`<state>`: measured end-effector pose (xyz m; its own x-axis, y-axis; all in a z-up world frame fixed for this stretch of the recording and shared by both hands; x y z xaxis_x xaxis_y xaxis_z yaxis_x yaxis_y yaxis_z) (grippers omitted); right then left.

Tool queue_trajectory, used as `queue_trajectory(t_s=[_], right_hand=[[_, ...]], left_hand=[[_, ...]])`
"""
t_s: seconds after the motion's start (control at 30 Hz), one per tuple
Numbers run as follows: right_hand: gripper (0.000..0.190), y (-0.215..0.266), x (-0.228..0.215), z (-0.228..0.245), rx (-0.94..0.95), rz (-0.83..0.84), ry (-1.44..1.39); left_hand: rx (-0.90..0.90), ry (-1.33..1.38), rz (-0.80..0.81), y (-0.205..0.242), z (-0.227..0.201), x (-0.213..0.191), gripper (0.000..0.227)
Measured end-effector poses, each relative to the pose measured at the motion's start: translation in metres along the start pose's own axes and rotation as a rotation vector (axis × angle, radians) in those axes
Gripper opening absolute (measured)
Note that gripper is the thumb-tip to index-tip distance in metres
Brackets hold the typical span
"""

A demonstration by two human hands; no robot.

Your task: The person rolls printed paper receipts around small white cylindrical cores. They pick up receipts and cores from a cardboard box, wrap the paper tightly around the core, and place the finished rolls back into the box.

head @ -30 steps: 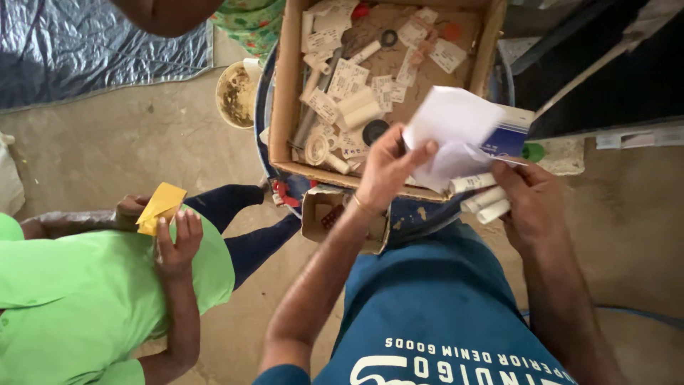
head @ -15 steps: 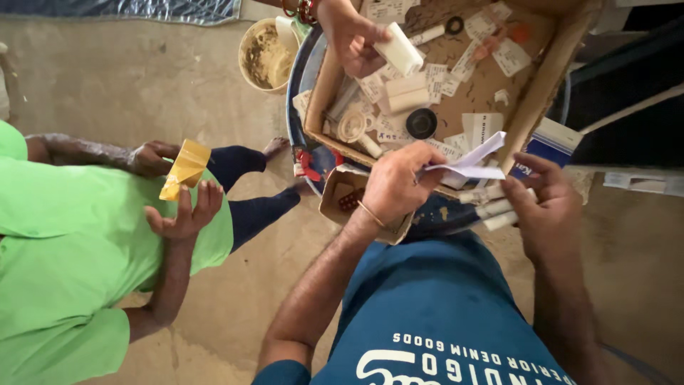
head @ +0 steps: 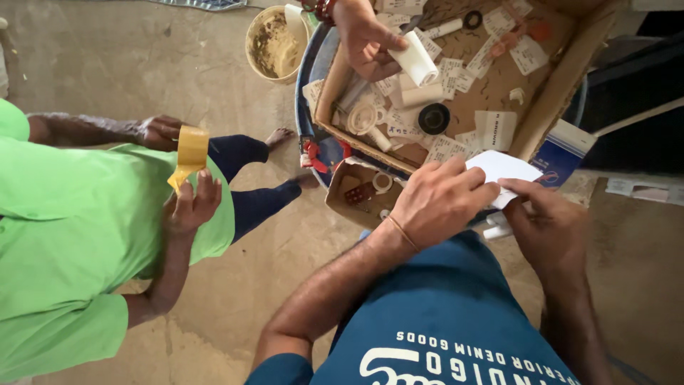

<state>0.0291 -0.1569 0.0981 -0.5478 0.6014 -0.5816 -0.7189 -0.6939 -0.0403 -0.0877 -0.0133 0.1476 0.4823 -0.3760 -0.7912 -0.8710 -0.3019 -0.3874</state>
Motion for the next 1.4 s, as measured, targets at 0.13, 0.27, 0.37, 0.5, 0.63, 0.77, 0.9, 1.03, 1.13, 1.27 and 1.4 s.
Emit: queue_trajectory(t_s=[0.13,0.27,0.37,0.5,0.63,0.77,0.9,1.03,1.13,1.27,1.4], right_hand=[[0.018,0.003,-0.005,-0.028,0.001,-0.086,-0.131],[0.015,-0.002,-0.034,-0.065,0.144,-0.283,-0.271],[0.015,0.001,-0.058,-0.077,0.221,-0.421,-0.334],[0.015,0.018,-0.076,-0.074,0.435,-0.556,-0.449],[0.009,0.033,-0.081,-0.057,0.388,-0.579,-0.413],[0.01,0.045,-0.085,-0.05,0.183,-0.532,-0.301],[0.011,0.073,-0.09,-0.07,0.365,-0.578,-0.353],[0.015,0.08,-0.092,-0.087,0.45,-0.599,-0.399],[0.013,0.08,-0.092,-0.092,0.471,-0.602,-0.477],[0.012,0.077,-0.098,-0.095,0.409,-0.614,-0.412],[0.012,0.087,-0.102,-0.097,0.451,-0.62,-0.401]], left_hand=[[-0.212,0.224,-0.152,0.014,0.019,-0.014,0.035],[-0.312,0.127,-0.089,0.025,0.057,-0.009,0.035],[-0.264,0.033,0.097,0.011,0.079,0.032,0.045],[-0.19,-0.083,0.223,-0.033,0.093,0.112,0.052],[-0.142,-0.231,0.27,-0.085,0.113,0.18,0.052],[-0.247,-0.105,0.279,-0.113,0.131,0.21,0.056],[-0.055,-0.76,0.327,-0.127,0.161,0.196,0.024],[0.005,-0.509,0.086,-0.145,0.169,0.199,0.029],[0.09,-0.496,0.056,-0.167,0.169,0.232,0.03],[0.023,-0.444,0.303,-0.168,0.193,0.266,0.034],[-0.017,0.224,0.039,-0.132,0.217,0.221,0.04]])
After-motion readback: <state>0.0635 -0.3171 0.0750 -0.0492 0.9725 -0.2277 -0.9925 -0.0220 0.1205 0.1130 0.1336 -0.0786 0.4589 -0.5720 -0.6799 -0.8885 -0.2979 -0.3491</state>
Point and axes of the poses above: each hand's wrist, its own y-axis away from the middle knuckle, its own x-axis out of the palm, z = x × y, the point moved 4 cm from there along -y, towards the middle knuckle, and after that the axes turned 7 degrees about -z, right-handed, at the moved point
